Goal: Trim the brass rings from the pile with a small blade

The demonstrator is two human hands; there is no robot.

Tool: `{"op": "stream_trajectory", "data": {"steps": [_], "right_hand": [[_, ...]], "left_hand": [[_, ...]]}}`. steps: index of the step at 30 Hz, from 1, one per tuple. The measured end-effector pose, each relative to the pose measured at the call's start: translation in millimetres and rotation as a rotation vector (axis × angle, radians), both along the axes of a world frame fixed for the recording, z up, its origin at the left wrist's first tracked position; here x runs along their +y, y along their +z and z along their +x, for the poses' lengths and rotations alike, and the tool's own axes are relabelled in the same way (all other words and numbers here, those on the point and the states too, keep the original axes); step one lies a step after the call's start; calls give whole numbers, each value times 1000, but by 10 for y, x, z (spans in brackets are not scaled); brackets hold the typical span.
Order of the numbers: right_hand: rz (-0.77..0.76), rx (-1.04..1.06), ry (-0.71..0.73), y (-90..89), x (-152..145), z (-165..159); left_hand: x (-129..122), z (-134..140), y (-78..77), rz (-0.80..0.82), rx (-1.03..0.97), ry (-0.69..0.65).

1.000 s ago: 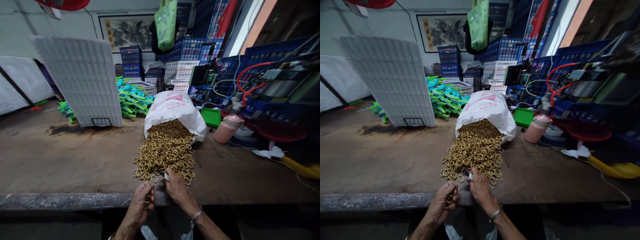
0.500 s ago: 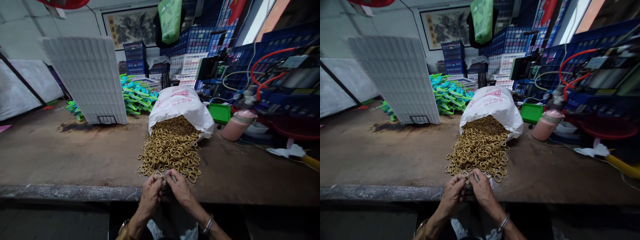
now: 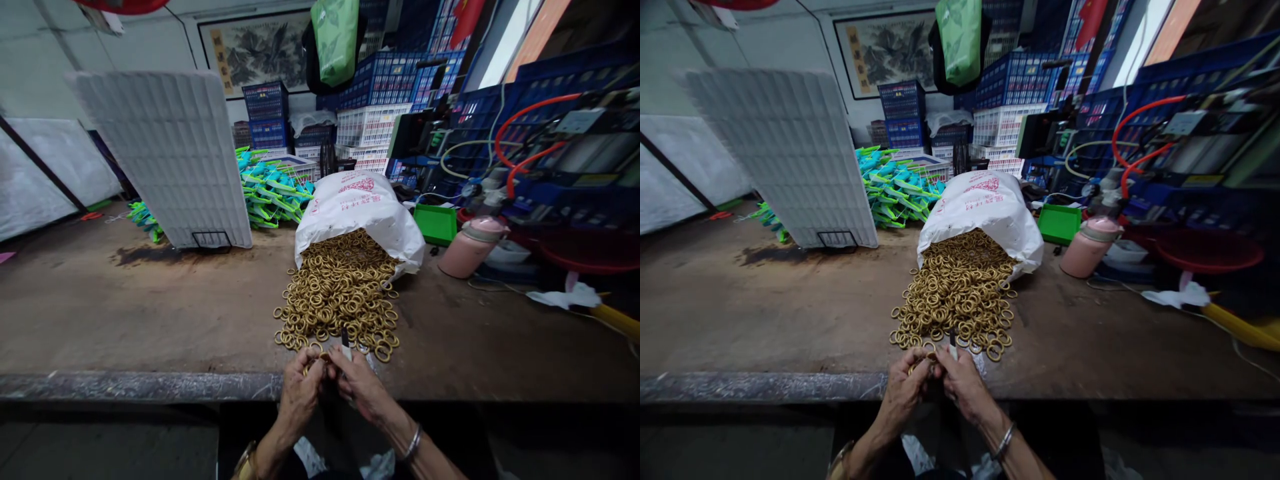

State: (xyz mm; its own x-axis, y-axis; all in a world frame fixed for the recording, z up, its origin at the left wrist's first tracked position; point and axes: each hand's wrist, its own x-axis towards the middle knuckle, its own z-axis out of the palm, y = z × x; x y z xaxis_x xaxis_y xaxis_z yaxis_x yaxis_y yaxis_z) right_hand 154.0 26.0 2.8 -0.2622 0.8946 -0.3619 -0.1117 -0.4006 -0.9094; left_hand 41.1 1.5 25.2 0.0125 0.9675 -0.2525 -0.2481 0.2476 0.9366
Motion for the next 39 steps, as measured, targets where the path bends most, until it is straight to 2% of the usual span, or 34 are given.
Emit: {"op": "stream_trajectory", "data": {"steps": [5, 8, 12, 18, 21, 25, 27, 34, 36, 39], "right_hand": [[315, -357, -9, -36, 91, 27], [407, -507, 5, -22, 93, 26], [442, -548, 43, 5, 55, 16], [398, -480, 61, 15, 55, 26], [483, -624, 36, -29, 38, 65], [646, -829, 180, -80, -43, 90], [665, -891, 245, -89, -81, 78], [712, -1064, 318, -122, -76, 76], [697, -1147, 322, -124, -29, 113], [637, -1295, 294, -114, 58, 153]], "left_hand": [[-20, -47, -37, -27, 18, -34], [-33, -77, -121, -85, 19, -96], [-69, -107, -173, -120, 2, -128], [-102, -118, -124, -90, -65, -124], [-103, -114, -109, -98, -66, -98], [-100, -102, -88, -89, -62, -66], [-95, -93, -78, -87, -60, -53], [-93, -106, -73, -19, 12, -16], [-150, -121, -36, -5, 31, -48], [-296, -107, 12, 25, 33, -209]]}}
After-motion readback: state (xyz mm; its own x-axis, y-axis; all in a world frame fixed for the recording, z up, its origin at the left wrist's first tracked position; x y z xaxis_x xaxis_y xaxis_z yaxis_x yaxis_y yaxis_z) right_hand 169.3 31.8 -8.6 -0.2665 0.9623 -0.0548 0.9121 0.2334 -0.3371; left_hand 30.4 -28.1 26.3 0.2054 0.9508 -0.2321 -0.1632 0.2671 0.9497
